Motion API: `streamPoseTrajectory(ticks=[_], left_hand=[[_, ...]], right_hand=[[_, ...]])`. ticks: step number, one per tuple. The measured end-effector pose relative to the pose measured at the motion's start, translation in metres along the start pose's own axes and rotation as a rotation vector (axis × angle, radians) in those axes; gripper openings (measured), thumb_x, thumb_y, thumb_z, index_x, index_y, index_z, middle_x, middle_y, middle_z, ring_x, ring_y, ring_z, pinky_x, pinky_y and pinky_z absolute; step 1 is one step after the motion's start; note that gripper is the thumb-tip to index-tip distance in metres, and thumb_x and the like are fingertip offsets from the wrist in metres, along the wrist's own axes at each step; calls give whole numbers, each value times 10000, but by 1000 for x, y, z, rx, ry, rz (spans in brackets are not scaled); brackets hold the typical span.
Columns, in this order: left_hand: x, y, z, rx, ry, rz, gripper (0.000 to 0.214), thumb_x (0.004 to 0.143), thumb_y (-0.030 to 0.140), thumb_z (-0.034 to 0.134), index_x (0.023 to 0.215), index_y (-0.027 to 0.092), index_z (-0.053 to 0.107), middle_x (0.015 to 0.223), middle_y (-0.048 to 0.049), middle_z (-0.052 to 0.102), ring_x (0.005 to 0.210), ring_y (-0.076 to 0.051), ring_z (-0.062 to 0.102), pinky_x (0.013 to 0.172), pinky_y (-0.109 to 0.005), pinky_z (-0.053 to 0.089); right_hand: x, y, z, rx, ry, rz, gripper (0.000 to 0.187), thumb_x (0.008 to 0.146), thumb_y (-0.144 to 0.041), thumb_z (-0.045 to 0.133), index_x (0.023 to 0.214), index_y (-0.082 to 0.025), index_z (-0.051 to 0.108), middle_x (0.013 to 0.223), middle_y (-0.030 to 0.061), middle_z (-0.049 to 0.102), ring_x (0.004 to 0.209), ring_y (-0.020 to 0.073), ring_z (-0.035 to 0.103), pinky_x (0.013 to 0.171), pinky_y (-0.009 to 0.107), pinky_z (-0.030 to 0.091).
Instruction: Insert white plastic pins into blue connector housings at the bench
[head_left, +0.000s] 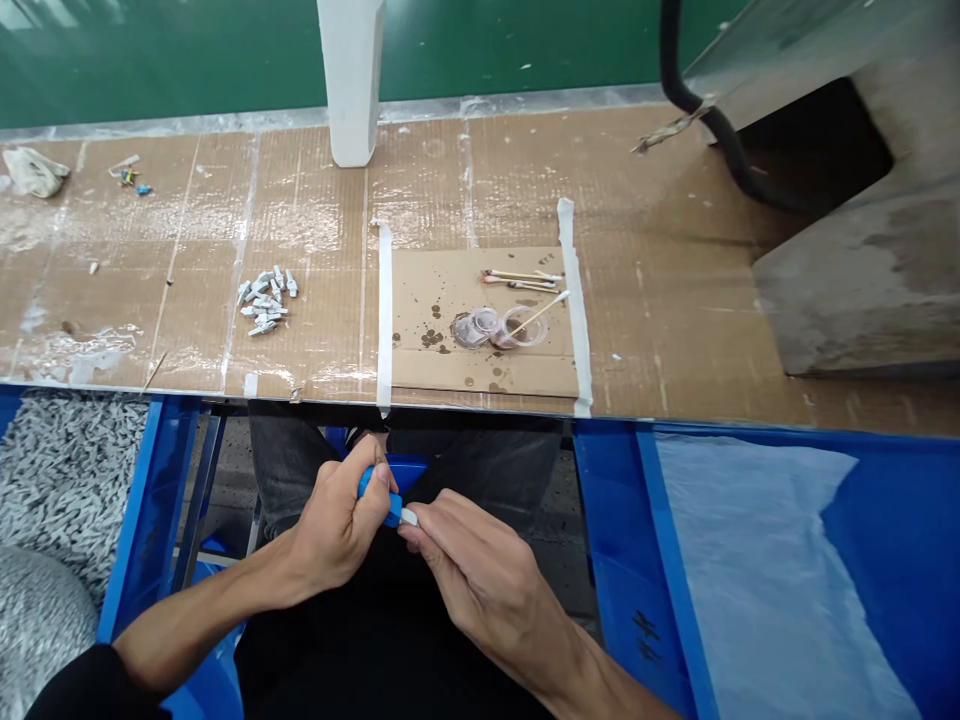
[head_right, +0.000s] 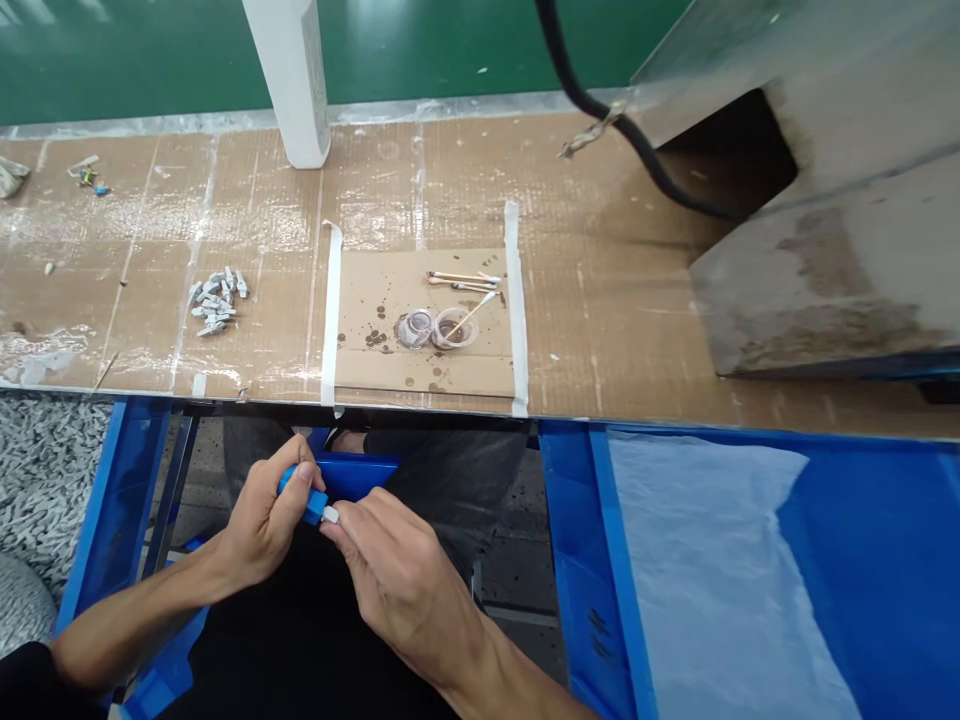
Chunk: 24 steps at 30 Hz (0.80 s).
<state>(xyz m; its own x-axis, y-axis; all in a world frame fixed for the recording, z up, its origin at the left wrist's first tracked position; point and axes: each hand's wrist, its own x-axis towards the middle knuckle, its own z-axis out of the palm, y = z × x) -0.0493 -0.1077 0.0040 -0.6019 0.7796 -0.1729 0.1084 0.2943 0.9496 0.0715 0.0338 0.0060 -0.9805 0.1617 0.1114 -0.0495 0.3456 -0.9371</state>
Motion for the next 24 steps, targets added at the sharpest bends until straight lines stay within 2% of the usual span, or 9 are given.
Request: streamPoseTrajectory(ticks=[2, 5, 7, 9, 14, 16, 20, 22, 24], left_hand=[[0, 1, -3, 8, -12, 6, 292, 1084, 336, 374, 856, 207, 505, 715, 51, 491, 600, -98, 452, 591, -233, 361], [-1, 4, -8, 2, -116, 14, 276, 1078, 334, 383, 858, 210, 496, 695, 53, 479, 584, -101, 450, 571, -233, 353], [-1, 6, -9, -4, -168, 20, 273, 1075, 332, 384, 859, 210, 497, 692, 54, 470, 570, -102, 437, 559, -237, 342], [0, 7, -7, -12, -142, 10, 298, 1077, 338, 373, 845, 205, 506, 703, 48, 469, 587, -107, 436, 577, -246, 347], [6, 8, -1, -71, 46, -34, 370, 1080, 376, 355, 789, 202, 505, 687, 36, 475, 608, -123, 444, 609, -262, 366], [6, 7, -3, -75, 28, 10, 362, 1078, 379, 363, 802, 200, 514, 690, 34, 483, 602, -121, 448, 600, -261, 362], [7, 5, -8, -131, -79, 126, 360, 1073, 399, 372, 824, 197, 537, 705, 28, 501, 600, -118, 462, 591, -256, 369], [7, 4, -7, -156, -67, 140, 372, 1070, 413, 370, 819, 196, 538, 712, 23, 508, 607, -122, 468, 596, -259, 375], [8, 5, -3, -140, -21, 89, 380, 1072, 410, 361, 804, 197, 526, 707, 25, 498, 615, -128, 464, 606, -265, 373]], right_hand=[[1, -2, 0, 11, -15, -11, 233, 1033, -117, 503, 832, -155, 615, 735, 9, 579, 675, 125, 483, 642, 265, 418], [2, -6, -5, 169, -185, 154, 243, 1048, -190, 532, 830, -173, 638, 742, -13, 612, 677, 103, 551, 658, 235, 444], [3, -8, -7, 214, -215, 194, 294, 1058, -212, 526, 781, -179, 618, 726, -22, 614, 671, 93, 567, 653, 224, 441], [2, -10, -5, 160, -145, 120, 302, 1058, -177, 510, 767, -173, 593, 704, -16, 585, 663, 101, 540, 652, 233, 435], [4, -9, 6, -159, 114, -174, 200, 1000, -47, 533, 841, -143, 608, 720, 29, 564, 661, 139, 433, 618, 280, 380], [6, -8, 4, -51, 51, -90, 257, 1019, -94, 531, 779, -155, 601, 695, 20, 571, 646, 130, 471, 619, 268, 393], [6, -6, -3, 393, -176, 217, 390, 1077, -270, 491, 720, -172, 614, 607, -29, 589, 580, 90, 545, 603, 220, 417], [5, -5, -2, 421, -170, 228, 385, 1082, -286, 478, 743, -174, 623, 597, -33, 578, 570, 91, 535, 585, 220, 411], [4, -3, 1, 247, -76, 109, 337, 1063, -217, 489, 749, -172, 604, 636, -13, 573, 611, 111, 519, 595, 241, 407]])
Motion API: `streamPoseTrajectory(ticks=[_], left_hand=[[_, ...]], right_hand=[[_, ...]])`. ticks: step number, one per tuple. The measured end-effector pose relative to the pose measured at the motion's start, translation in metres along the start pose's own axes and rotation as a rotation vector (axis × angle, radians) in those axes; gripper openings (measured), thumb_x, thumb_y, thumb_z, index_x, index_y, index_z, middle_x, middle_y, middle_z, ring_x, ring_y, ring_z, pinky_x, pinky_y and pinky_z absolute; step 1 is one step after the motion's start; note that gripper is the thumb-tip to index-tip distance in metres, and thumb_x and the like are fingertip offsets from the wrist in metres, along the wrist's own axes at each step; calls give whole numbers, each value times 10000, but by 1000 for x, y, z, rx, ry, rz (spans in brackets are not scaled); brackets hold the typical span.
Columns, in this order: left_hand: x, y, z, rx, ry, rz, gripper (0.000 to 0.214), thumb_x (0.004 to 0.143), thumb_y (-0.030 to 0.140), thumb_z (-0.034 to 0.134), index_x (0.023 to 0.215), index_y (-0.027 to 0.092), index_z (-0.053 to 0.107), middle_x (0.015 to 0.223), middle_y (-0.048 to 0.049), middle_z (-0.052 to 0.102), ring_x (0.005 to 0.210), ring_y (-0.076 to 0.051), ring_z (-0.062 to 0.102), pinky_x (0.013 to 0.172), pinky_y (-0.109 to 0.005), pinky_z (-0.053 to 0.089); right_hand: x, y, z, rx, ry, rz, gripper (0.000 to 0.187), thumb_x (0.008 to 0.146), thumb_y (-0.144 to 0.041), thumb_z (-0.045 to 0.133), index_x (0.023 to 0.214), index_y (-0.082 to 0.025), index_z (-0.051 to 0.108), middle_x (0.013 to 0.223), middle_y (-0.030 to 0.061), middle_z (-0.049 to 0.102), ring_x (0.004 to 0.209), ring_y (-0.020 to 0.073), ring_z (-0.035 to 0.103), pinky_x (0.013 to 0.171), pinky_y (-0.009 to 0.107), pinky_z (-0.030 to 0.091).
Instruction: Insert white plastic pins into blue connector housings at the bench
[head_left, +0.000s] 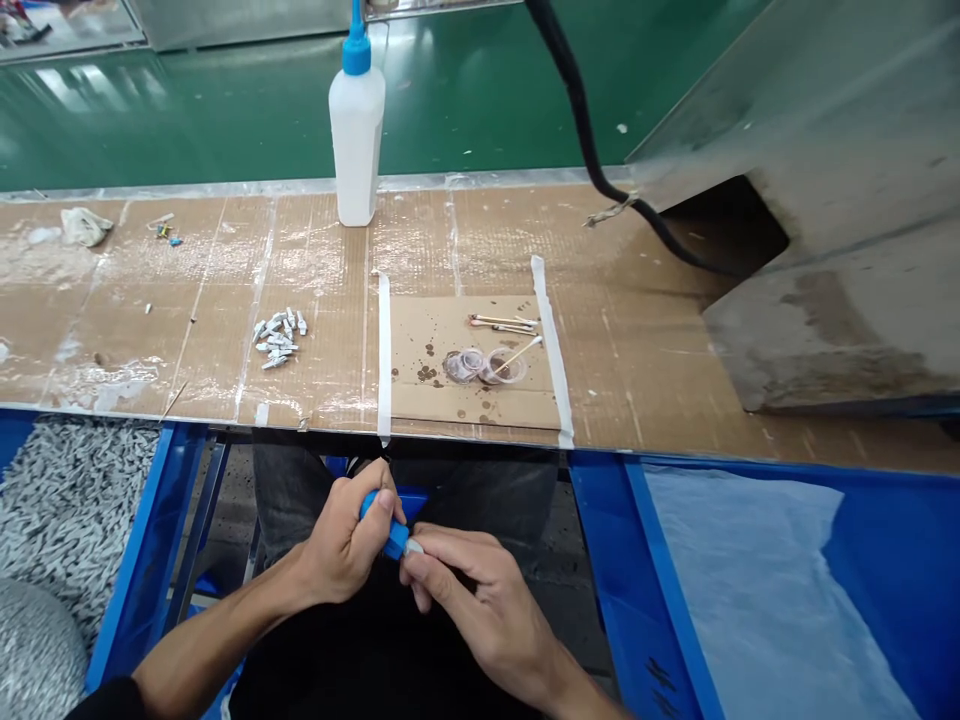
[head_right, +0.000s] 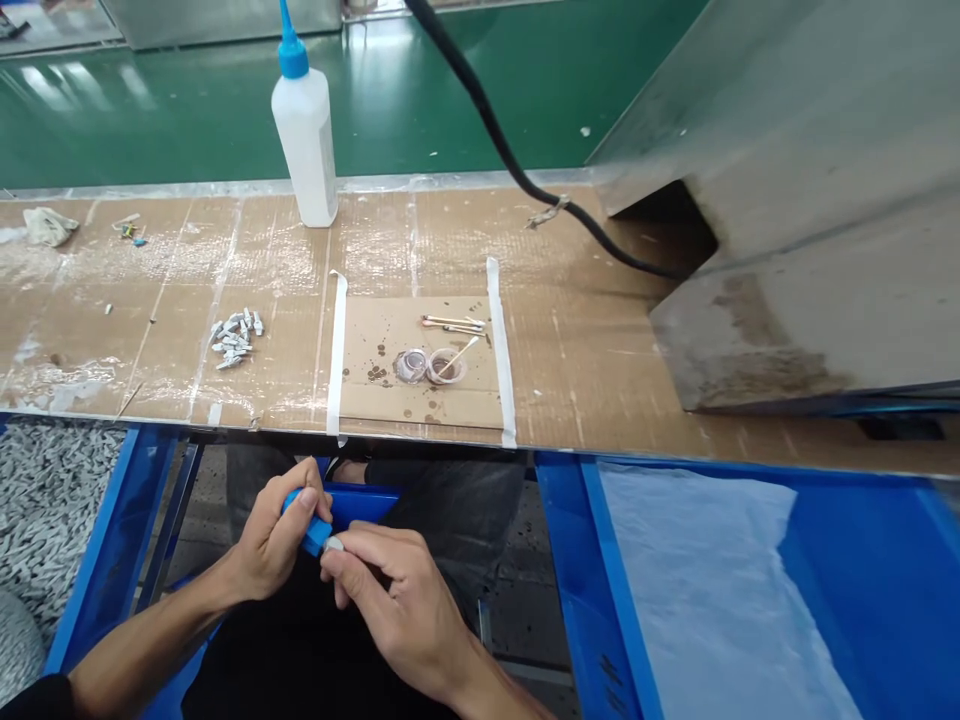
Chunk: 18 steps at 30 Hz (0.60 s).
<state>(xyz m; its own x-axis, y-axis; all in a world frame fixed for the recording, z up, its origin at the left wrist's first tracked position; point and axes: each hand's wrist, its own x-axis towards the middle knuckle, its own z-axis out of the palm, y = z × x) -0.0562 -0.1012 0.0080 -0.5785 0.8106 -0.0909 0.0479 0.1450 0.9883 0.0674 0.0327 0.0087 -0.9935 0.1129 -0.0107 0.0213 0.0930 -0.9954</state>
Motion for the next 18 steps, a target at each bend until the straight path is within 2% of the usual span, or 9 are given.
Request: streamPoseTrajectory(ticks=[2, 4, 5, 8, 10, 12, 14, 16, 18], left_hand=[[1, 0, 3, 38, 47, -81, 378, 1076, 391, 350, 787, 201, 504, 688, 33, 476, 615, -132, 451, 610, -271, 359], [3, 1, 4, 84, 71, -125, 371, 1077, 374, 343, 782, 205, 491, 681, 40, 463, 613, -133, 443, 613, -275, 347], [3, 1, 3, 102, 58, -120, 366, 1076, 371, 341, 785, 205, 489, 684, 41, 460, 612, -132, 442, 612, -275, 344], [5, 3, -3, 158, -77, -75, 338, 1072, 369, 348, 812, 206, 492, 701, 44, 468, 610, -128, 452, 612, -270, 347], [6, 5, -7, 202, -157, -82, 320, 1070, 365, 354, 825, 209, 488, 715, 41, 488, 619, -130, 469, 622, -271, 355], [6, 6, -9, 228, -153, -103, 318, 1071, 362, 350, 818, 214, 474, 695, 47, 472, 601, -129, 452, 606, -271, 346], [5, 5, -9, 229, -87, -83, 313, 1071, 346, 342, 813, 218, 463, 676, 56, 437, 574, -125, 418, 577, -267, 328], [6, 4, -9, 230, -61, 15, 275, 1059, 319, 355, 831, 216, 469, 685, 57, 437, 561, -119, 409, 565, -262, 321], [7, 4, -8, 249, -85, 83, 245, 1044, 304, 374, 850, 211, 490, 718, 46, 474, 579, -119, 435, 583, -263, 333]], right_hand=[[1, 3, 3, -242, 111, -194, 268, 1024, -118, 506, 776, -170, 593, 681, 12, 573, 643, 133, 472, 609, 272, 393], [3, 4, 3, -365, 167, -298, 229, 1004, -62, 501, 824, -166, 597, 715, 26, 581, 660, 144, 443, 621, 288, 387], [4, 4, 2, -355, 153, -277, 215, 1005, -70, 508, 835, -169, 597, 721, 24, 582, 665, 144, 453, 628, 287, 396], [7, 1, -5, -205, 7, -69, 254, 1029, -188, 534, 777, -185, 568, 711, 2, 574, 673, 135, 520, 648, 268, 436], [9, -1, -8, -164, -76, -8, 310, 1046, -251, 525, 745, -187, 560, 698, -6, 564, 660, 129, 524, 651, 263, 435], [9, -3, -10, -180, -72, -43, 332, 1063, -257, 486, 754, -179, 578, 713, 3, 564, 675, 133, 510, 668, 271, 427], [9, -4, -9, -168, -11, -58, 339, 1066, -269, 478, 758, -174, 585, 713, 7, 558, 686, 136, 502, 666, 273, 418], [9, -3, -8, -77, -3, 9, 376, 1072, -315, 474, 743, -172, 585, 666, -9, 544, 641, 121, 503, 625, 257, 406], [8, 0, -7, 34, -51, 92, 429, 1083, -373, 453, 726, -172, 580, 595, -33, 503, 566, 102, 487, 562, 239, 385]])
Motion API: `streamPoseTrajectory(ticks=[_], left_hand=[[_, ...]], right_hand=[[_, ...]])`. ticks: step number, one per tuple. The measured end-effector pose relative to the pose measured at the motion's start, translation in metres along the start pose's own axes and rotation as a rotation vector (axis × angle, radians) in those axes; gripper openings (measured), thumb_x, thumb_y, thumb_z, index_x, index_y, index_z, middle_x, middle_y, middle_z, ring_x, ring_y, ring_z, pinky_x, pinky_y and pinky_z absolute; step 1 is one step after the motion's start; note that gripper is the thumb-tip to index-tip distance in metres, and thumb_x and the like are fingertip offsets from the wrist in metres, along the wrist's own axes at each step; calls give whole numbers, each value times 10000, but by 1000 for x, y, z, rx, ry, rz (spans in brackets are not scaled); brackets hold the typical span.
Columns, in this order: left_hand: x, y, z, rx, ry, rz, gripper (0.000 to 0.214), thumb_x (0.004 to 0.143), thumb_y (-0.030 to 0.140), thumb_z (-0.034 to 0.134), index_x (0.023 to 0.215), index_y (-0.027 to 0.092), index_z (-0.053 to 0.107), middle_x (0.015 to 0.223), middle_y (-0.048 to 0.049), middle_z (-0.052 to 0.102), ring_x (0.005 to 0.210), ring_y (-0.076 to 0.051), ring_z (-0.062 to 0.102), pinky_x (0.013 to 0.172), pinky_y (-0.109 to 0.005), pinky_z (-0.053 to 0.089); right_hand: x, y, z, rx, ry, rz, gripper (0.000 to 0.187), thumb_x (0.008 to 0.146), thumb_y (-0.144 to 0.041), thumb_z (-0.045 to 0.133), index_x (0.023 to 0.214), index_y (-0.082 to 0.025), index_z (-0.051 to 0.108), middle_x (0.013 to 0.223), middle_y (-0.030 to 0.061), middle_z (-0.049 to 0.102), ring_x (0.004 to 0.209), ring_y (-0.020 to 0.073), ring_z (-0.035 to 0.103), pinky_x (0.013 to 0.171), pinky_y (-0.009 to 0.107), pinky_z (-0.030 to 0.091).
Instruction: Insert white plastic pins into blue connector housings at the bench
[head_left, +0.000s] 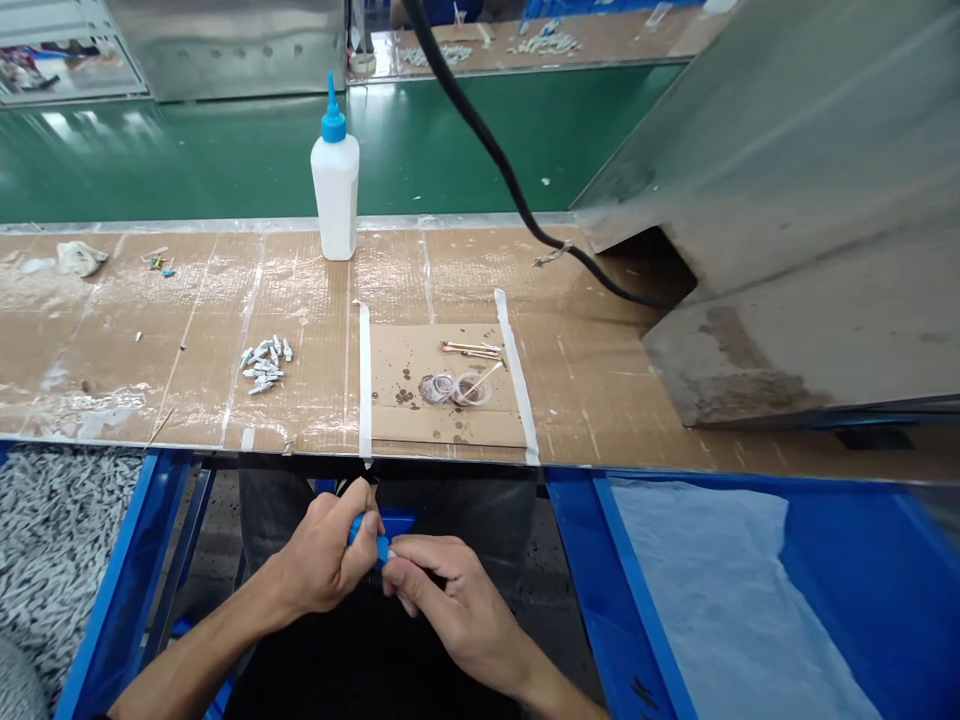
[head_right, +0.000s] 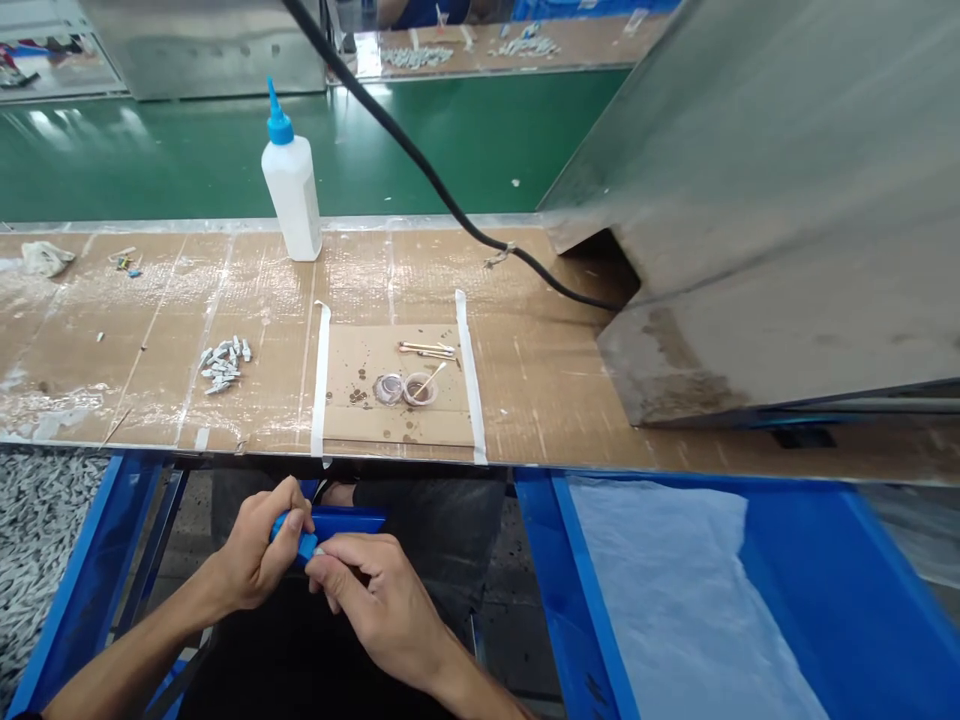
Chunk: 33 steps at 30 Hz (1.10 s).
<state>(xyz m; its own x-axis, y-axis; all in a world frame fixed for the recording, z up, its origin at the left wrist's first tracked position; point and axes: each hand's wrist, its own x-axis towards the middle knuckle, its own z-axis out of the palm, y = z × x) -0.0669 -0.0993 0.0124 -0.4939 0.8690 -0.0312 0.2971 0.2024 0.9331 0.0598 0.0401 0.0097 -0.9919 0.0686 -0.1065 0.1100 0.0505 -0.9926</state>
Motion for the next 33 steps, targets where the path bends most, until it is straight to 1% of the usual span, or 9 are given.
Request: streamPoseTrajectory(ticks=[2, 8, 12, 15, 21, 24, 27, 31, 33], left_hand=[[4, 3, 1, 0, -24, -58, 270, 1047, 318, 375, 832, 209, 497, 706, 44, 480, 587, -124, 439, 593, -266, 336], [13, 11, 3, -89, 68, -237, 377, 1070, 383, 344, 758, 210, 466, 671, 41, 453, 609, -134, 434, 598, -269, 352], [5, -3, 5, -148, -5, 51, 356, 1062, 393, 362, 822, 199, 539, 714, 10, 505, 626, -144, 496, 618, -278, 417], [-1, -10, 13, -302, 93, 122, 364, 1053, 405, 392, 799, 200, 555, 702, 6, 501, 625, -148, 501, 619, -278, 447], [10, 9, 22, -281, 198, -239, 394, 1056, 391, 397, 724, 206, 502, 665, 25, 473, 617, -143, 444, 620, -273, 404], [14, 15, 19, -260, 198, -294, 403, 1058, 384, 380, 704, 214, 474, 649, 32, 458, 599, -142, 449, 598, -269, 407], [12, 10, 11, -78, 179, -49, 327, 1048, 298, 379, 759, 217, 509, 666, 18, 527, 590, -143, 514, 595, -277, 436], [11, -6, 0, 152, 50, 633, 206, 983, 174, 373, 859, 234, 527, 572, 30, 530, 435, -138, 461, 457, -285, 361], [12, -12, -3, 229, 72, 803, 198, 958, 152, 364, 855, 242, 508, 512, 59, 449, 378, -135, 359, 408, -297, 283]], right_hand=[[0, 4, 1, -27, -8, -24, 439, 1092, -363, 432, 721, -173, 570, 588, -34, 498, 556, 100, 483, 548, 236, 383], [3, 11, 0, -617, 282, -530, 276, 1041, -113, 480, 786, -177, 563, 690, 17, 530, 648, 152, 422, 632, 307, 392], [-2, -4, -4, -160, 64, -197, 372, 1081, -274, 454, 740, -174, 567, 627, -13, 514, 589, 112, 484, 574, 254, 396], [-6, -11, -4, 104, -32, 7, 449, 1084, -400, 444, 710, -175, 552, 552, -48, 444, 497, 83, 434, 497, 227, 349], [0, 3, 1, -643, 292, -563, 219, 1035, -121, 478, 848, -161, 585, 715, 39, 565, 667, 167, 485, 648, 313, 444], [2, 7, 3, -784, 366, -623, 192, 1020, -92, 488, 871, -151, 594, 695, 43, 564, 636, 174, 458, 645, 333, 442], [-2, 0, 2, -438, 245, -414, 317, 1063, -178, 434, 777, -178, 571, 657, 15, 544, 619, 145, 485, 607, 289, 429], [-11, -7, -1, 86, -37, 42, 481, 1076, -441, 442, 701, -169, 570, 550, -42, 446, 503, 84, 430, 494, 228, 341], [-14, -5, 0, 60, -19, 27, 493, 1075, -456, 437, 698, -166, 566, 568, -36, 452, 523, 88, 423, 507, 236, 338]])
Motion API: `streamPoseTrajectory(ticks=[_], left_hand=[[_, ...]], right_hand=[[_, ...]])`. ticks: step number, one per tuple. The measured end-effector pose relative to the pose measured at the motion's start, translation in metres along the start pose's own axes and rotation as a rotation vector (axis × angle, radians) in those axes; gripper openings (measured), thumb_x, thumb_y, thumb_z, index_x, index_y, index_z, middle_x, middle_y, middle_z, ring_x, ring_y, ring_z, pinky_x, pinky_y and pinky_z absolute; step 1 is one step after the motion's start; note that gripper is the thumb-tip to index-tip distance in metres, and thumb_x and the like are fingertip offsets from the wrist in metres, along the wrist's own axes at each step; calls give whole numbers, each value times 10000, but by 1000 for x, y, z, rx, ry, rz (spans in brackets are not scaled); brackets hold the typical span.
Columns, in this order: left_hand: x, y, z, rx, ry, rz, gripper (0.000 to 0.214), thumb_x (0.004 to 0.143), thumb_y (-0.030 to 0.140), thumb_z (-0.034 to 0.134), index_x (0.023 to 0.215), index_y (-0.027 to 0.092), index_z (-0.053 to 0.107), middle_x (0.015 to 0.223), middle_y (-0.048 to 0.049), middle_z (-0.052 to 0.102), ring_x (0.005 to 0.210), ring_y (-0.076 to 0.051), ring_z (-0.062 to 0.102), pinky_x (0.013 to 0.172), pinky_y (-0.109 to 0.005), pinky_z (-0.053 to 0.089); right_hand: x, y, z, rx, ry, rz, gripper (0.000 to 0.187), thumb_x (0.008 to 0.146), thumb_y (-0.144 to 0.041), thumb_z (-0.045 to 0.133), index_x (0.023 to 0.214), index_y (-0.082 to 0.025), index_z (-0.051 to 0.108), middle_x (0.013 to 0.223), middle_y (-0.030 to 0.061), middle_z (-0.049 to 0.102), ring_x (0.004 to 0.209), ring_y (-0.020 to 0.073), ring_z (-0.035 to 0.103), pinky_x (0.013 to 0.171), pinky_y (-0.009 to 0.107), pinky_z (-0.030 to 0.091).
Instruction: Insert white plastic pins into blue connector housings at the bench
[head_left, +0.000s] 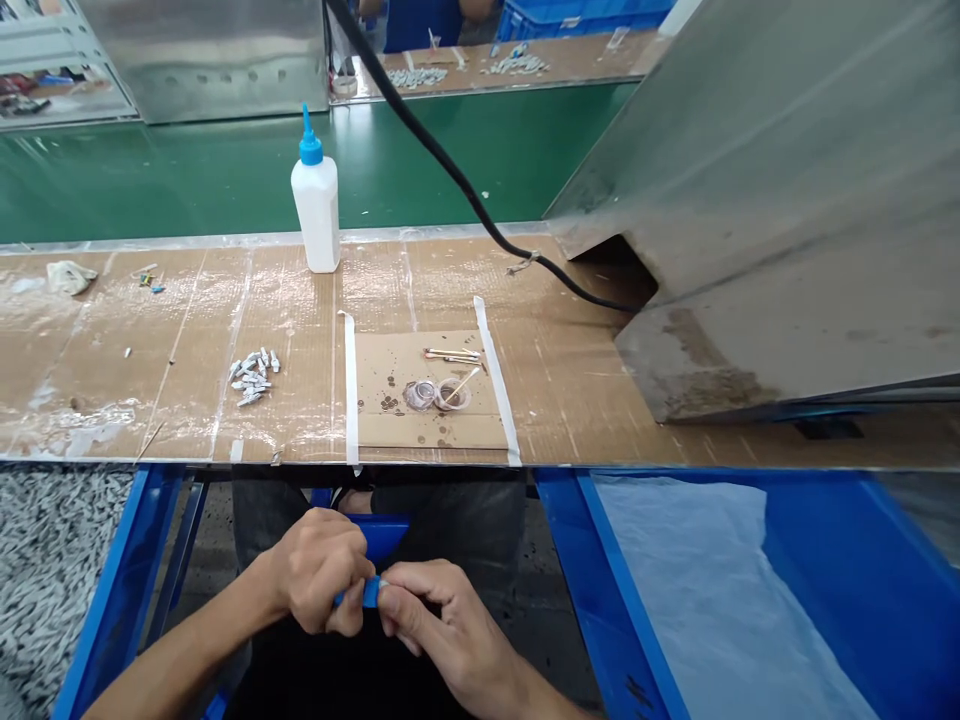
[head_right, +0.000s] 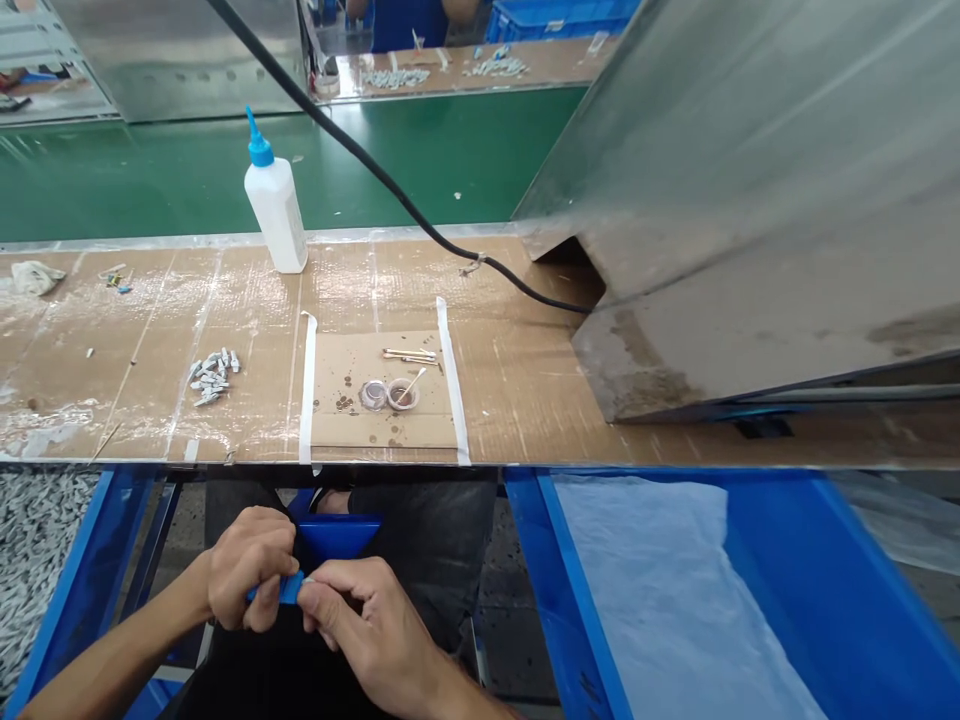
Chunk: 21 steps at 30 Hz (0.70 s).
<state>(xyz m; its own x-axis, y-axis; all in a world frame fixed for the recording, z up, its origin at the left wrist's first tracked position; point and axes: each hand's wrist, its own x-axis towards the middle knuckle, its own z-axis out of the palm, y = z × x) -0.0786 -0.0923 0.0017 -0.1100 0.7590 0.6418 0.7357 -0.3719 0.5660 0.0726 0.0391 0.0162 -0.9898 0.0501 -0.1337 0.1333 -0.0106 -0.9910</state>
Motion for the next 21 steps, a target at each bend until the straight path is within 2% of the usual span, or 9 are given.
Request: streamPoseTrajectory(ticks=[2, 5, 8, 10, 12, 14, 15, 18, 21], left_hand=[[-1, -2, -3, 108, -45, 36, 189, 907, 119, 396, 812, 250, 493, 493, 67, 404, 381, -144, 319, 401, -312, 240], [2, 2, -11, 140, -254, -14, 212, 810, 65, 437, 735, 263, 447, 505, 52, 400, 415, -156, 294, 411, -330, 216], [6, 11, -15, -79, -385, -294, 183, 867, 99, 443, 762, 248, 447, 568, 48, 435, 453, -140, 311, 449, -313, 262], [8, 17, -10, -257, -252, -663, 213, 978, 202, 415, 774, 228, 470, 641, 33, 475, 520, -130, 396, 510, -285, 335], [9, 21, 2, -484, -19, -1042, 327, 1036, 334, 378, 742, 220, 465, 637, 41, 445, 525, -118, 410, 501, -254, 346], [7, 23, 16, -739, 181, -1291, 376, 1039, 407, 370, 720, 223, 441, 576, 77, 353, 440, -93, 311, 418, -218, 266], [6, 24, 22, -836, 246, -1345, 373, 1034, 422, 384, 723, 224, 437, 559, 91, 319, 409, -81, 257, 390, -206, 219], [4, 24, 33, -818, 342, -1275, 367, 1036, 416, 425, 735, 209, 462, 596, 79, 385, 418, -69, 290, 389, -189, 241], [3, 22, 34, -460, 380, -922, 316, 1067, 274, 357, 795, 196, 496, 677, 34, 490, 528, -99, 461, 477, -202, 395]], right_hand=[[-1, 5, 1, -173, 68, -165, 448, 1092, -376, 399, 736, -167, 573, 639, -1, 514, 607, 119, 470, 581, 267, 393], [-2, 14, 3, -413, 90, -416, 397, 1100, -251, 335, 792, -165, 571, 712, 43, 556, 672, 159, 473, 621, 318, 410], [0, 21, 8, -541, 102, -560, 317, 1077, -175, 376, 821, -161, 562, 711, 51, 555, 668, 171, 451, 589, 326, 395], [3, 23, 13, -635, 199, -622, 234, 1052, -132, 421, 878, -142, 577, 727, 64, 569, 681, 181, 452, 603, 335, 411], [7, 21, 17, -715, 327, -651, 169, 1029, -93, 448, 934, -124, 585, 729, 68, 574, 670, 184, 442, 605, 341, 411], [10, 17, 18, -694, 397, -629, 172, 1014, -69, 453, 925, -135, 585, 720, 58, 568, 657, 178, 440, 597, 332, 399], [11, 15, 17, -627, 393, -584, 194, 1016, -72, 447, 903, -147, 586, 724, 51, 565, 660, 172, 451, 598, 320, 397], [10, 6, 14, -234, 289, -282, 302, 1058, -188, 437, 787, -173, 569, 681, 8, 518, 619, 129, 469, 574, 271, 378], [7, 5, 16, 195, 201, 5, 435, 1079, -391, 445, 712, -176, 535, 592, -33, 420, 548, 97, 394, 532, 255, 316]])
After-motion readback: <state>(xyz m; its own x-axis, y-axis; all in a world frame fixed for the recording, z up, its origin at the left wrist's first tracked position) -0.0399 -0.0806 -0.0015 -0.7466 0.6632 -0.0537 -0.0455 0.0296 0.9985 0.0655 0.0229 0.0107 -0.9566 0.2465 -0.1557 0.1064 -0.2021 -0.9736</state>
